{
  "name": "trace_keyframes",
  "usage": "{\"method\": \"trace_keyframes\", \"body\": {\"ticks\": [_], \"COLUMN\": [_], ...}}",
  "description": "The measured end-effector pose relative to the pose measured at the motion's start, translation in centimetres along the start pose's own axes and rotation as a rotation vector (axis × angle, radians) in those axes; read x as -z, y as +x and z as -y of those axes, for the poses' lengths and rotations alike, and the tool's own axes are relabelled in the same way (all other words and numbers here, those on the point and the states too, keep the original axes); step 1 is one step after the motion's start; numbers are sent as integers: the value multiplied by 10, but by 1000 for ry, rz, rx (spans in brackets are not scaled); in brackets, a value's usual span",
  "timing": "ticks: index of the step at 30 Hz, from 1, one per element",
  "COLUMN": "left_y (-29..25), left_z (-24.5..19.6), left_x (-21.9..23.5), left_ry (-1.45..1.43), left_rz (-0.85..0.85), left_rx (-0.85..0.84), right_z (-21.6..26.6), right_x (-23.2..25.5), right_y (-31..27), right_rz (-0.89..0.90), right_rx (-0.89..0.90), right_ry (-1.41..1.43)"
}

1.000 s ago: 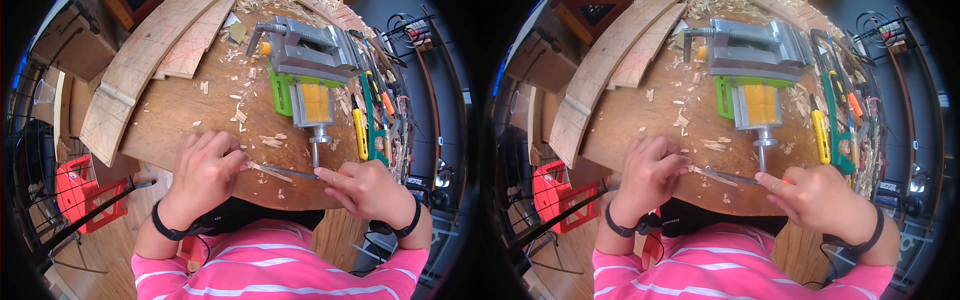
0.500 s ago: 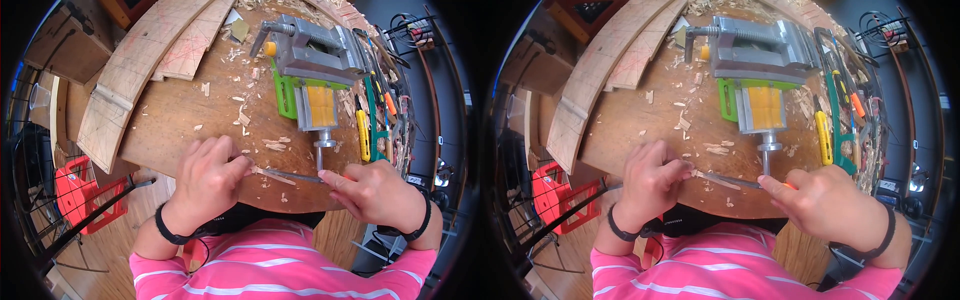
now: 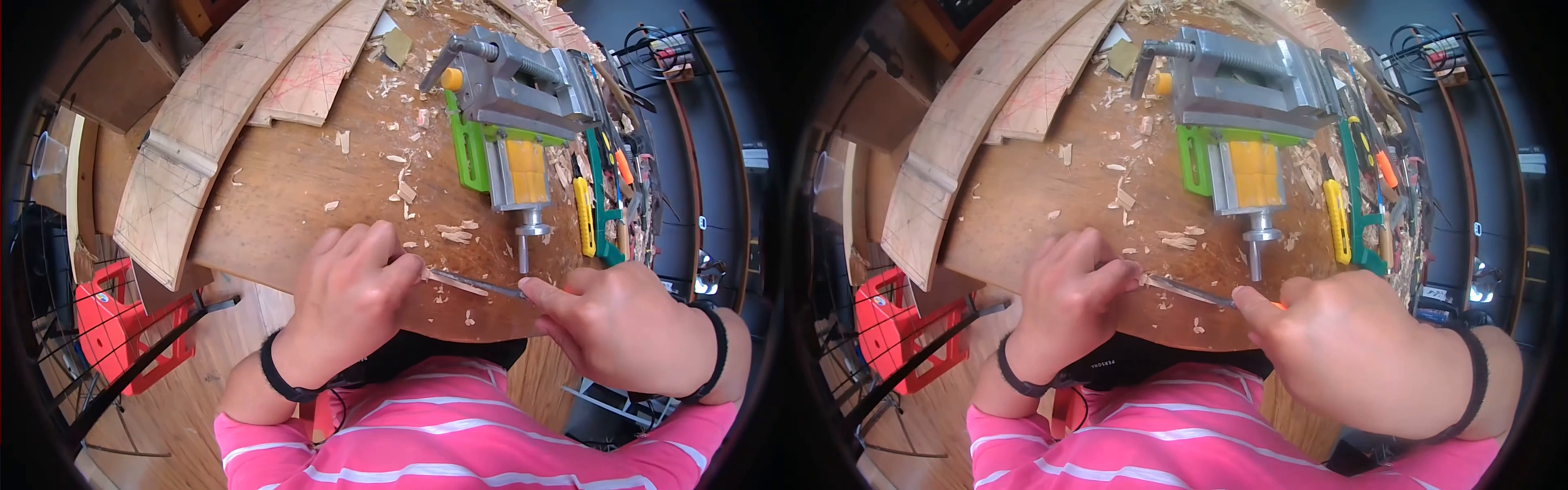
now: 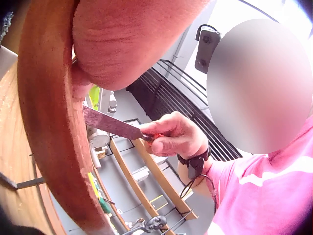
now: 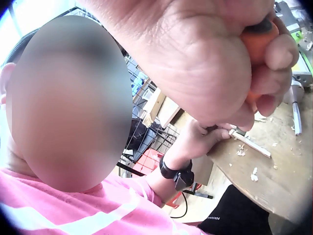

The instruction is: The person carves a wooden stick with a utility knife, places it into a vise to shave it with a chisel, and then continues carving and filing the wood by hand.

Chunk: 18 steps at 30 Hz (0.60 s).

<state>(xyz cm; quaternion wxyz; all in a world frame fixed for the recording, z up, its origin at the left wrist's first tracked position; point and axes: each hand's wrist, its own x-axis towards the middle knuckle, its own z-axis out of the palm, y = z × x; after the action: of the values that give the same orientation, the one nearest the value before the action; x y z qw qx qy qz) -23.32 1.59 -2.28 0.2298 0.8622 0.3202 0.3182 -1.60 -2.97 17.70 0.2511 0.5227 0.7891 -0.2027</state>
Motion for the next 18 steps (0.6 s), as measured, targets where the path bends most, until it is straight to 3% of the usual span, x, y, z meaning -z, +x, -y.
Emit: {"method": "trace_keyframes", "body": {"ticks": [2, 4, 8, 10, 11, 12, 14, 18], "left_y": [1, 1, -1, 0, 0, 0, 0, 4], "left_z": [0, 0, 0, 0, 1, 2, 4, 1], "left_x": [0, 2, 1, 1, 4, 6, 8, 11], "left_ry": [2, -3, -23, -66, -59, -79, -95, -97], "left_rz": [9, 19, 10, -25, -21, 7, 51, 127], "left_rx": [-7, -3, -11, -4, -16, -12, -6, 31], "right_z": [5, 9, 8, -11, -10, -15, -30, -44], "right_x": [16, 32, 46, 40, 36, 25, -11, -72], "right_y": [8, 16, 27, 22, 22, 17, -1, -26], "right_rz": [36, 234, 312, 150, 243, 230, 32, -188], "right_rx": [-3, -13, -13, 151, -37, -38, -85, -50], "right_ry": [-20, -20, -83, 59, 109, 114, 321, 350]}}
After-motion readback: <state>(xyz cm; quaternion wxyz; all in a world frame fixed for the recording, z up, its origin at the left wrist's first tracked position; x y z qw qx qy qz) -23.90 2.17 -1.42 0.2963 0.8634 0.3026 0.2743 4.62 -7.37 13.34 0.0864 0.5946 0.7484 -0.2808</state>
